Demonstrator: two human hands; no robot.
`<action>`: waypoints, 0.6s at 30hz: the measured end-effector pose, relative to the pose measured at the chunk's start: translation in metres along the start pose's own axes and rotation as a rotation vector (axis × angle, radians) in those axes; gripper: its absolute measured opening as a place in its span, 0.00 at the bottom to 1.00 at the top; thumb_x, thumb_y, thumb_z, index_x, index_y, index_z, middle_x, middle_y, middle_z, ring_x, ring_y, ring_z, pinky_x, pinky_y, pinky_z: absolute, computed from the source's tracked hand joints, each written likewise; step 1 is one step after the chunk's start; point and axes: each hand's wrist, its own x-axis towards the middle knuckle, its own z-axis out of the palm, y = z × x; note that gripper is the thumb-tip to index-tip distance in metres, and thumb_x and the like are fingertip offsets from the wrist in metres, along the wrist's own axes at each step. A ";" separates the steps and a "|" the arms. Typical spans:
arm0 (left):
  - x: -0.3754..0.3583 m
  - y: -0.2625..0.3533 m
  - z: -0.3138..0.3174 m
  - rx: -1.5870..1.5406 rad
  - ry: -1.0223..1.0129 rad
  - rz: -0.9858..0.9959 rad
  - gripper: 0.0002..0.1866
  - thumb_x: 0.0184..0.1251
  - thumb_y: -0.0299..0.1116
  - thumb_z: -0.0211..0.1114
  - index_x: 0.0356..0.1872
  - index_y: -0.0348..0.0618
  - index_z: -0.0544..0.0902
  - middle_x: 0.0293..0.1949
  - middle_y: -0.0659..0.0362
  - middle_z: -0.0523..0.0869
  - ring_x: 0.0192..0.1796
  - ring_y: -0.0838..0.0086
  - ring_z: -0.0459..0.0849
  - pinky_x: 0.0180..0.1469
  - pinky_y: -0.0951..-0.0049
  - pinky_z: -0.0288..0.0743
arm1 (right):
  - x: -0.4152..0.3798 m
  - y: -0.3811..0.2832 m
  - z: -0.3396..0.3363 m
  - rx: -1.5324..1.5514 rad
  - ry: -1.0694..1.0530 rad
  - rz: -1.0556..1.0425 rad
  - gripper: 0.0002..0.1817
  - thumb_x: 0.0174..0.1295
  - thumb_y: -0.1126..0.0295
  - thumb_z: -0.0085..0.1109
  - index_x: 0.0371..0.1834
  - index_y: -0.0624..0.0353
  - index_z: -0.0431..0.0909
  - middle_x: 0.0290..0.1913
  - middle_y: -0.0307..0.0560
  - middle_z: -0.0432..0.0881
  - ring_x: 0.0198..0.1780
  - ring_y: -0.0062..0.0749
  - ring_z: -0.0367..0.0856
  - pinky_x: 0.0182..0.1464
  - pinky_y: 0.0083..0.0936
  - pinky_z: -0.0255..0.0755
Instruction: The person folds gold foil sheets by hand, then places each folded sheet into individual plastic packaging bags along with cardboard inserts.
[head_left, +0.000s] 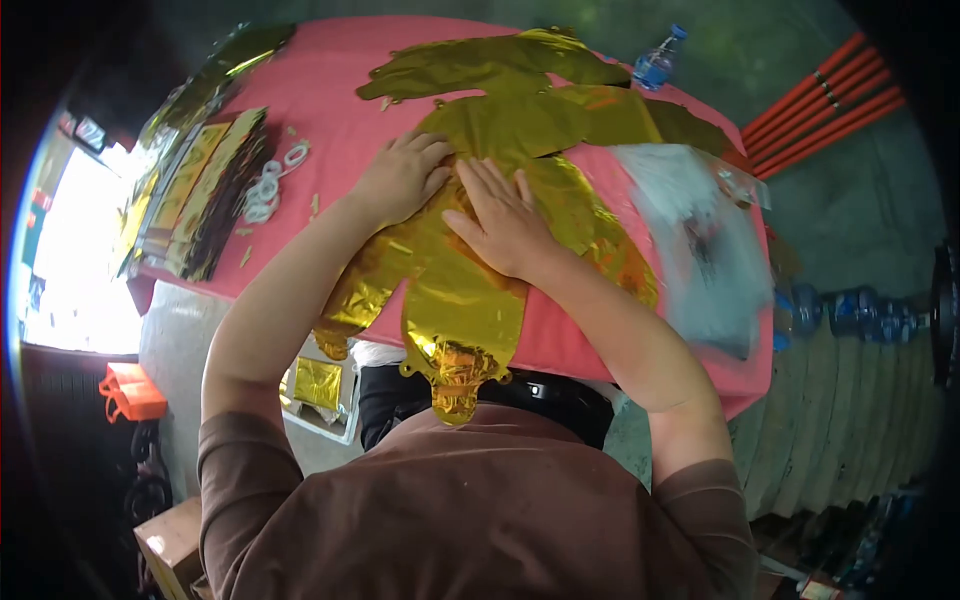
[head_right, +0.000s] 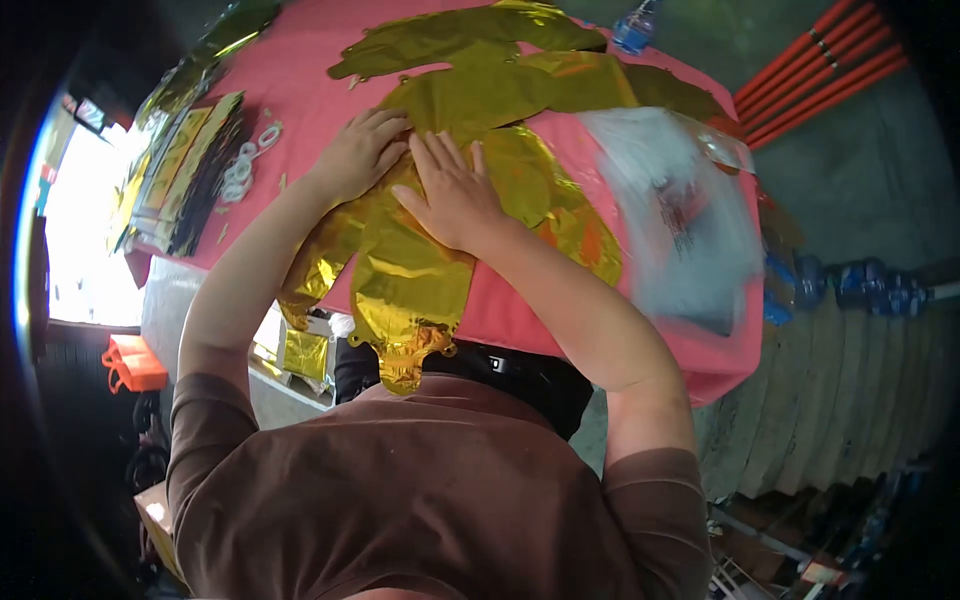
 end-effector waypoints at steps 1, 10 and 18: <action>0.001 -0.001 0.000 -0.003 0.005 0.015 0.16 0.64 0.39 0.54 0.49 0.43 0.75 0.52 0.55 0.76 0.56 0.61 0.72 0.57 0.61 0.66 | 0.002 0.003 -0.004 0.164 0.065 -0.013 0.35 0.62 0.51 0.49 0.68 0.60 0.56 0.67 0.58 0.60 0.69 0.45 0.56 0.68 0.46 0.48; 0.000 0.003 -0.002 0.017 -0.030 -0.004 0.17 0.65 0.37 0.53 0.52 0.41 0.73 0.54 0.53 0.74 0.56 0.59 0.71 0.58 0.63 0.65 | 0.036 0.120 -0.070 -0.317 0.046 0.244 0.17 0.54 0.64 0.58 0.45 0.59 0.77 0.46 0.55 0.78 0.50 0.52 0.75 0.51 0.39 0.70; -0.001 0.002 -0.002 0.008 -0.047 -0.018 0.17 0.65 0.37 0.54 0.52 0.42 0.73 0.55 0.54 0.74 0.57 0.60 0.70 0.58 0.62 0.64 | 0.061 0.146 -0.056 -0.347 0.039 0.339 0.21 0.52 0.72 0.55 0.53 0.56 0.72 0.39 0.59 0.81 0.44 0.54 0.79 0.44 0.45 0.72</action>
